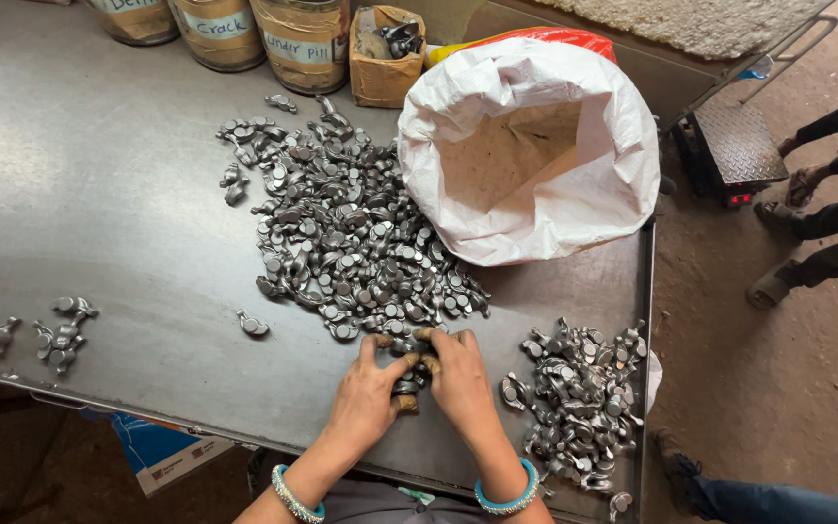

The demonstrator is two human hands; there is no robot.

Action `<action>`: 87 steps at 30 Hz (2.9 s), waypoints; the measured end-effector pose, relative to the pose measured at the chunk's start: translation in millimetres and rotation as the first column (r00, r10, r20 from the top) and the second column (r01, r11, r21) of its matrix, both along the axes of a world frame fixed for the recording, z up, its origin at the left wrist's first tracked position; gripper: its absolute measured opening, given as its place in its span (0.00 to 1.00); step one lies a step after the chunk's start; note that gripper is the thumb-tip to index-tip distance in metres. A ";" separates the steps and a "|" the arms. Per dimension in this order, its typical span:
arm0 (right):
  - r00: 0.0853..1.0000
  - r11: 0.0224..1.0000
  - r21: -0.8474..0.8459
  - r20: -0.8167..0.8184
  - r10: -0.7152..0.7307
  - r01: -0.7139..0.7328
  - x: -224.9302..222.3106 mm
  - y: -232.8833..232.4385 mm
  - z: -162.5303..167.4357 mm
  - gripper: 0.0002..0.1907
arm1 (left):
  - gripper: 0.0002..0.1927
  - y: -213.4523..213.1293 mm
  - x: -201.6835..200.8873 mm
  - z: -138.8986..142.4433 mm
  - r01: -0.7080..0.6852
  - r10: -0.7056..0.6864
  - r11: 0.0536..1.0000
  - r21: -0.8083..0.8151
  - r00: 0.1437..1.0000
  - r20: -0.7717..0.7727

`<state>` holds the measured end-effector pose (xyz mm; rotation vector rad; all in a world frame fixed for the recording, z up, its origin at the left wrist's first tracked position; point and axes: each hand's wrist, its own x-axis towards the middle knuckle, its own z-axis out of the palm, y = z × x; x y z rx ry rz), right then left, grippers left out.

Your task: The person repeatedly picks up small metal fasteners from a pile on a metal table, separates them by hand, and places them into a growing sorted pile. The process continues throughout the clip with no other tools used.

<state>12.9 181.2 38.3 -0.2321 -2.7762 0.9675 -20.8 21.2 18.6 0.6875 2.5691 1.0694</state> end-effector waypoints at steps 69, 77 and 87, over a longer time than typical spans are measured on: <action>0.972 0.971 -0.116 -0.079 -0.219 0.210 39.5 10.6 -41.9 0.15 | 0.49 -18.3 -11.2 -1.9 -0.073 0.050 0.995 0.075 0.960 0.276; 0.922 0.953 -0.155 -0.250 -0.295 0.262 75.1 23.0 -36.5 0.19 | 0.52 2.7 3.9 -10.9 0.002 -0.044 0.978 0.209 0.980 0.195; 0.852 0.896 0.032 -0.326 -0.410 0.444 86.9 51.7 -7.0 0.13 | 0.43 -2.4 1.7 -6.0 -0.103 0.011 0.961 0.258 0.941 0.337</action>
